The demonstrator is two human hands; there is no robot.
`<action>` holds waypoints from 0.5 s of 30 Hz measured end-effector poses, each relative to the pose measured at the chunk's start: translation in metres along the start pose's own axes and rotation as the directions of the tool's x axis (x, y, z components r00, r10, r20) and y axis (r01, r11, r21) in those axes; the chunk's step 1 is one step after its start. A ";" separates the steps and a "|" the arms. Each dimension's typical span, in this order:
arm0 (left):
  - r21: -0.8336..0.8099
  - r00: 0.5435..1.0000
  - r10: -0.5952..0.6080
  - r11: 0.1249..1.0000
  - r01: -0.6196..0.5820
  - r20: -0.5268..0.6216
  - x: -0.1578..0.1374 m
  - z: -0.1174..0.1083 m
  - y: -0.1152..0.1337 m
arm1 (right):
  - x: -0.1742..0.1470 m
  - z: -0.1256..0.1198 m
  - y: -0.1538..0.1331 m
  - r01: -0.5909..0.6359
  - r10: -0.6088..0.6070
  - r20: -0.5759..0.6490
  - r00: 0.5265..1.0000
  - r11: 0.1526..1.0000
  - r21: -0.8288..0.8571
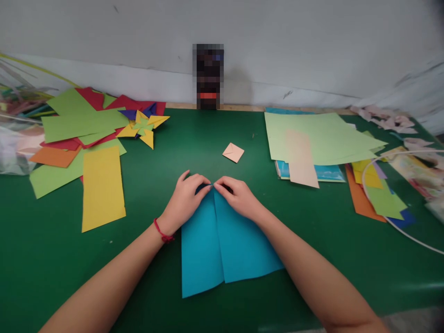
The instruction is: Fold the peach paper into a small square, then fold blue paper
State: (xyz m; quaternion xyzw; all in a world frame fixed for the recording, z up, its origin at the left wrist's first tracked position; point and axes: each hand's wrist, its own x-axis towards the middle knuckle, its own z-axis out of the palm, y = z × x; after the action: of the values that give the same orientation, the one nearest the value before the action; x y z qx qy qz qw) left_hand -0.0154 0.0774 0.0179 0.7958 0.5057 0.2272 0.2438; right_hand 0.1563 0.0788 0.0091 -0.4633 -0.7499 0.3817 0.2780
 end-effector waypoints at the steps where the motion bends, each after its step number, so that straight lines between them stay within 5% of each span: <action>1: -0.043 1.000 -0.009 0.999 0.010 0.006 0.001 0.000 0.000 | 0.000 0.000 0.000 -0.007 0.007 0.001 1.000 1.000 0.003; 15: -0.386 0.971 -0.074 0.909 0.160 0.228 0.004 -0.018 0.005 | 0.000 -0.010 -0.013 -0.076 0.058 0.097 0.994 0.977 0.200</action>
State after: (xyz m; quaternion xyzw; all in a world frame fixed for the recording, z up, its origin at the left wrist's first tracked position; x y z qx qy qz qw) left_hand -0.0219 0.0826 0.0356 0.7162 0.4670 0.2263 0.4666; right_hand 0.1577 0.0781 0.0252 -0.4397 -0.7027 0.4861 0.2767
